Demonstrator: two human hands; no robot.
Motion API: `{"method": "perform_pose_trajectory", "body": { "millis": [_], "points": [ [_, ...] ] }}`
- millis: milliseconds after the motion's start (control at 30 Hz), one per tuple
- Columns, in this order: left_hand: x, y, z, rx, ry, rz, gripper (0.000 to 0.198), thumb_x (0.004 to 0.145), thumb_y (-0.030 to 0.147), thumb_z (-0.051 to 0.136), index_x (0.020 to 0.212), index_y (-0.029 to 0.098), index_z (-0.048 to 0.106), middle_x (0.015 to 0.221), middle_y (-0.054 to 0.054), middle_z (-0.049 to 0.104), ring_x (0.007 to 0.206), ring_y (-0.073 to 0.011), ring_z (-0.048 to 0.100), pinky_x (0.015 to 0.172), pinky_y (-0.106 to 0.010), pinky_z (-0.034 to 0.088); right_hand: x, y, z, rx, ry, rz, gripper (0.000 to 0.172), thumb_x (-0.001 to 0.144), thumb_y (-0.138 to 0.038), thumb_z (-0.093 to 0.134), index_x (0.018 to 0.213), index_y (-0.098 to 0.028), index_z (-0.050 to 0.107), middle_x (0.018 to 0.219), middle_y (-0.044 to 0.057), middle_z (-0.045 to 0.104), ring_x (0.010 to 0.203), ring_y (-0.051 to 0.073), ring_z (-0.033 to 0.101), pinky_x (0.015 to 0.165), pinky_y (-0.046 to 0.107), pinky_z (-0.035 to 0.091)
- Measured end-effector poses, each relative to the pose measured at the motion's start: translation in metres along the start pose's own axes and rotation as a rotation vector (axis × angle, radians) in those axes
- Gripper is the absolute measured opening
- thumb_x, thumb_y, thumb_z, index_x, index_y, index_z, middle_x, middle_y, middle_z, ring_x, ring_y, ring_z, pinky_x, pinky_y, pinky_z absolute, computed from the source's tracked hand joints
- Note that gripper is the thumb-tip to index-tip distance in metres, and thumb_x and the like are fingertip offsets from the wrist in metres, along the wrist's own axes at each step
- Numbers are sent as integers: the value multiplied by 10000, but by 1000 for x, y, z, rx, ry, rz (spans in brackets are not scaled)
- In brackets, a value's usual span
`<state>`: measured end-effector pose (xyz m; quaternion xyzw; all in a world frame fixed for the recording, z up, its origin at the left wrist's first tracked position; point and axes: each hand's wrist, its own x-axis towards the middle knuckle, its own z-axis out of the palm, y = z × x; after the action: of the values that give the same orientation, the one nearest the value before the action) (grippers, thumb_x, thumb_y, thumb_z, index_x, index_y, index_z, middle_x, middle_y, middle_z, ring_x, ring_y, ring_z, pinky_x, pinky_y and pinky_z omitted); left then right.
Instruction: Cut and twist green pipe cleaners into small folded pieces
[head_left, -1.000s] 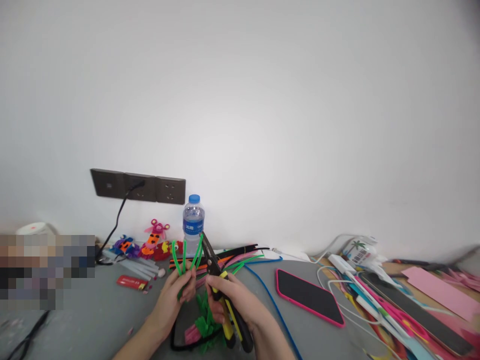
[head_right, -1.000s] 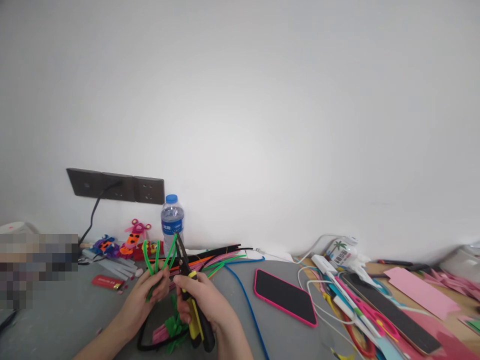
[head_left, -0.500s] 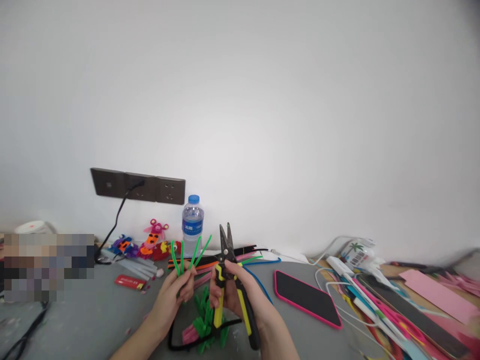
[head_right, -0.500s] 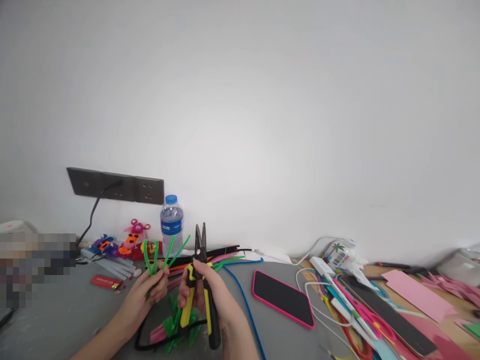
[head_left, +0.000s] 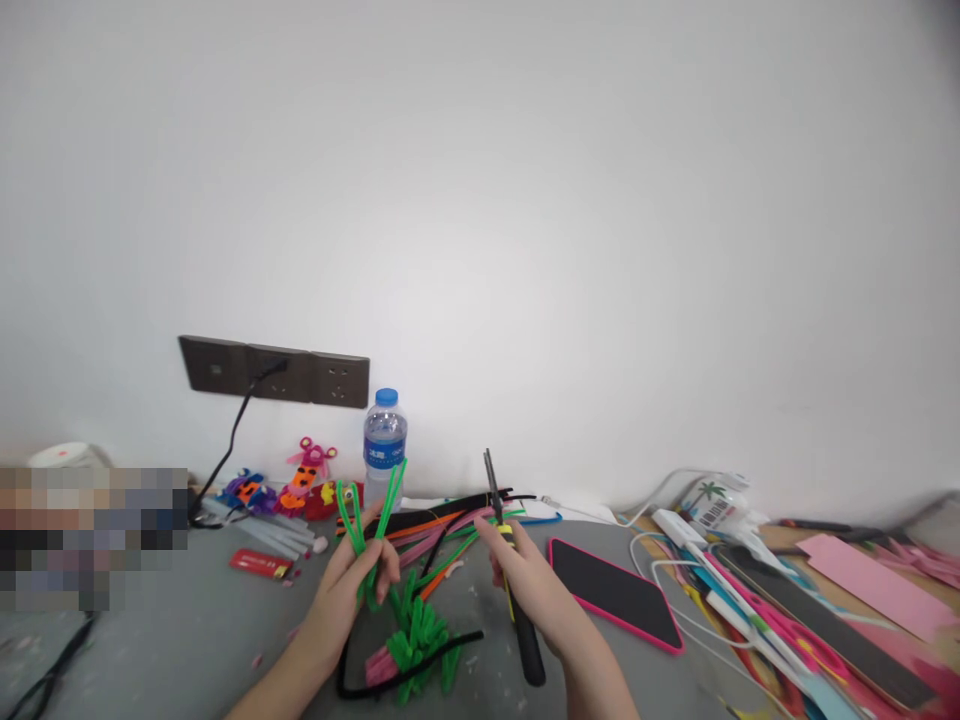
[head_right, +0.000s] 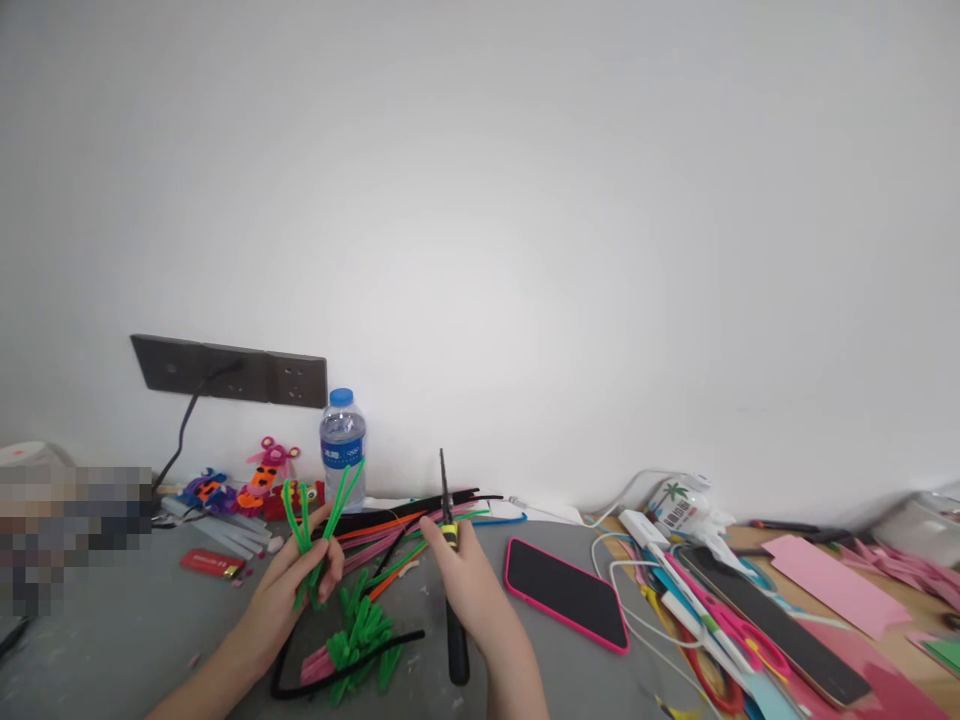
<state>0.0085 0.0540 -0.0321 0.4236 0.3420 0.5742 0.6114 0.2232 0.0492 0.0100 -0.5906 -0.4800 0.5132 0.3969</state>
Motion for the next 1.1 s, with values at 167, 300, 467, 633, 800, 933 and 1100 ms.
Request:
{"method": "perform_pose_trajectory", "body": {
  "millis": [167, 300, 467, 633, 800, 933, 1100],
  "points": [
    [2, 0, 0, -25, 28, 24, 237, 753, 317, 686, 933, 164, 669, 721, -24, 672, 563, -148, 528, 517, -264, 427, -10, -7, 4, -321, 27, 107, 380, 767, -561, 569, 871, -202, 496, 884, 61, 639, 892, 262, 581, 776, 334, 382],
    [2, -1, -2, -64, 34, 43, 229, 739, 239, 654, 959, 176, 651, 725, -8, 663, 558, -141, 522, 528, -258, 417, -18, -13, 4, -512, -72, 163, 316, 801, -454, 534, 960, -185, 489, 1067, 137, 646, 1002, 291, 594, 836, 360, 380],
    [2, -1, -3, -88, 67, 29, 128, 749, 254, 644, 848, 174, 638, 672, 13, 620, 513, -118, 482, 519, -242, 393, -22, -11, -5, -607, -86, 207, 314, 752, -419, 564, 945, -175, 524, 1043, 163, 674, 978, 323, 620, 811, 387, 402],
    [1, 1, -1, 3, 79, 55, 316, 823, 396, 626, 612, 179, 536, 548, 43, 514, 442, -95, 413, 471, -227, 342, -20, -5, -10, -614, -88, 200, 312, 701, -411, 593, 912, -186, 551, 1008, 140, 682, 974, 323, 624, 807, 387, 415],
    [0, -2, -2, 132, 3, 59, 427, 855, 461, 588, 548, 182, 482, 466, 53, 443, 406, -82, 379, 431, -207, 302, -18, -5, -7, -698, -101, 229, 288, 681, -413, 578, 853, -183, 561, 964, 152, 680, 913, 338, 629, 745, 398, 414],
    [0, -8, -4, 183, -76, 46, 298, 843, 485, 597, 781, 202, 532, 501, 95, 422, 361, -60, 332, 383, -178, 272, -17, -6, -7, -701, -103, 229, 277, 678, -423, 574, 834, -194, 554, 953, 140, 677, 911, 332, 629, 722, 383, 409],
    [-4, -11, -3, 359, -178, 78, 346, 799, 392, 687, 1054, 222, 526, 650, 71, 520, 414, -64, 420, 405, -175, 339, -17, -7, -8, -690, -103, 236, 275, 678, -409, 575, 839, -188, 554, 960, 153, 681, 906, 333, 629, 718, 385, 403]
  ]
}}
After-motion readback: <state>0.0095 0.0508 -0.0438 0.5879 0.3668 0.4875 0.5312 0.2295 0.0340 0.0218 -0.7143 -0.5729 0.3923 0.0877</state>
